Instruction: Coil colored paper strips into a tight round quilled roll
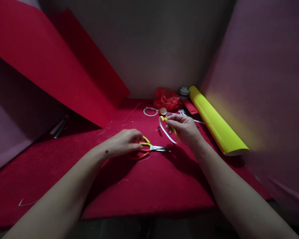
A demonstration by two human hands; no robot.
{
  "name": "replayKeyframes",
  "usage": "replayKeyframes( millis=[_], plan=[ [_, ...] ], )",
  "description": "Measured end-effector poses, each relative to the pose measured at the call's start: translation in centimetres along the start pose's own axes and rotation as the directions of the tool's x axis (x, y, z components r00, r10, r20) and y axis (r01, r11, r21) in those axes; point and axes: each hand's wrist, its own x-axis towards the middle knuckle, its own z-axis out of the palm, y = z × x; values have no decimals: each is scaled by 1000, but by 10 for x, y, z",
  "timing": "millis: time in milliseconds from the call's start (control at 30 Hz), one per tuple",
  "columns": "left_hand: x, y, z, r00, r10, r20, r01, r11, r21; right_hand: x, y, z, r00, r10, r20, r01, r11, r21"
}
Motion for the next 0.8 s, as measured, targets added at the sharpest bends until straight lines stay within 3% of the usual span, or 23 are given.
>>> replayKeyframes(
  millis=[133,367,500,633,733,800],
  plan=[
    [0,12,11,1000,11,25,-18,953,301,-2,8,4,997,48,59,-51,998,39],
    [-5,4,12,995,-46,93,-3,883,470,-7,3,11,991,128,25,-130,988,85],
    [-6,6,13,995,-66,75,22,880,475,-7,-4,11,979,196,-55,-192,979,75],
    [-8,9,7,987,-138,88,81,879,470,-4,-6,4,979,180,-91,-175,983,59],
    [-11,2,-5,973,-186,138,124,923,364,-1,-5,-1,979,176,-106,-171,984,57],
    [-12,-5,-13,971,-183,152,148,966,211,-1,-5,-1,980,170,-102,-165,985,59]
  ],
)
